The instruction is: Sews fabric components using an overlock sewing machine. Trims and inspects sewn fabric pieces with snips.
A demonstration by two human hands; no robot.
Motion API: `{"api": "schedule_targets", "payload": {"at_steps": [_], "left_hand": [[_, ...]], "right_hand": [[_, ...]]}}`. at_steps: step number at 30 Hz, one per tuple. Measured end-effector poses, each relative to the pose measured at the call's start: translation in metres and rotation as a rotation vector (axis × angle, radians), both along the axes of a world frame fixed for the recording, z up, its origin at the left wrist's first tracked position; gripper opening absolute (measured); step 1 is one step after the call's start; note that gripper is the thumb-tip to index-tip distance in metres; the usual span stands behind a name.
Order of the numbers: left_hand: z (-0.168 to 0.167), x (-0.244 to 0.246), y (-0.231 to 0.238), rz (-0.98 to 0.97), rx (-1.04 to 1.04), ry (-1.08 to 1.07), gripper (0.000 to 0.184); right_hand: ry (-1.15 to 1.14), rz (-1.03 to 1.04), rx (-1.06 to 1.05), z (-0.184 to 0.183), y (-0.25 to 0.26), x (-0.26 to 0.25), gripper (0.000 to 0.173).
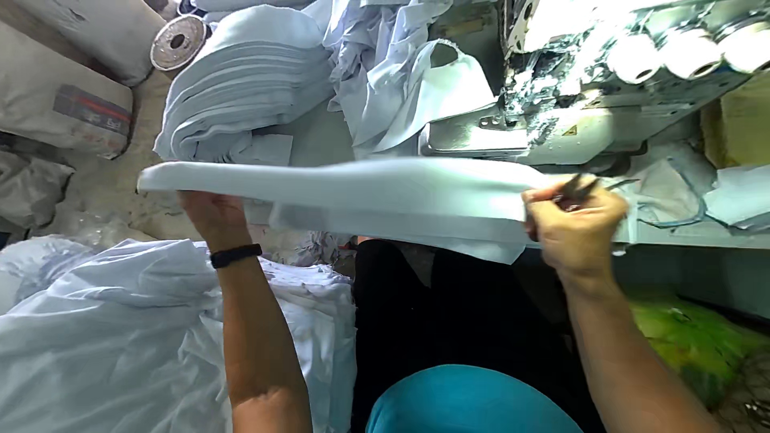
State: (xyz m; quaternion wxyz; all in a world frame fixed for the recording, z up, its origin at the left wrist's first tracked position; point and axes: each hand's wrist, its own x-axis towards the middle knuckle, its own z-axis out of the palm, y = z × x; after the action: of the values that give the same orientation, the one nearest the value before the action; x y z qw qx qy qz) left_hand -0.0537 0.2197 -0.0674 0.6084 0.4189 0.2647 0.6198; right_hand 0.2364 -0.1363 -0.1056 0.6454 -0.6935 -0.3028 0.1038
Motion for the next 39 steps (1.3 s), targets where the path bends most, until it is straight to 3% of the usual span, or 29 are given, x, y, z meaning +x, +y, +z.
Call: {"api": "schedule_targets", "payload": {"at_steps": [1,3,5,7,9,12,15,19,32,35,39], "left_hand": [[0.005,0.005,0.007,-0.108,0.071,-0.140,0.036],[0.014,0.036,-0.001,-0.388,0.178,-0.280,0.050],[0.022,0.077,-0.045,-0.555,0.328,0.077,0.041],[0.023,0.102,-0.101,-0.766,0.544,0.448,0.013],[0.023,0.135,-0.141,-0.971,0.663,0.539,0.008],[0.019,0.168,-0.165,-1.131,0.765,0.597,0.008],[0.023,0.175,-0.174,-1.093,0.682,0.627,0.001],[0.029,0.166,-0.172,-0.989,0.566,0.630,0.006],[0.005,0.175,-0.176,-0.734,0.430,0.399,0.016],[0.002,0.185,-0.173,-0.672,0.592,0.411,0.017],[0.015,0.207,-0.151,-0.620,1.014,0.585,0.019]], "right_hand": [[-0.037,0.027,-0.084,-0.010,0.001,-0.002,0.009],[-0.100,0.117,-0.218,-0.016,0.002,-0.003,0.017],[-0.136,0.211,-0.200,-0.009,0.003,-0.003,0.024],[-0.157,0.297,-0.088,0.005,0.003,-0.004,0.019],[-0.179,0.370,0.034,0.017,0.003,-0.005,0.012],[-0.199,0.416,0.132,0.023,0.000,-0.007,0.026],[-0.215,0.362,0.158,0.021,-0.001,-0.009,0.023],[-0.187,0.327,0.160,0.016,-0.005,-0.010,0.011],[0.031,0.203,0.189,0.015,0.002,-0.023,0.011],[0.048,0.145,0.193,0.013,0.014,-0.026,0.011],[0.012,0.034,0.139,0.004,0.032,-0.022,0.011]]}}
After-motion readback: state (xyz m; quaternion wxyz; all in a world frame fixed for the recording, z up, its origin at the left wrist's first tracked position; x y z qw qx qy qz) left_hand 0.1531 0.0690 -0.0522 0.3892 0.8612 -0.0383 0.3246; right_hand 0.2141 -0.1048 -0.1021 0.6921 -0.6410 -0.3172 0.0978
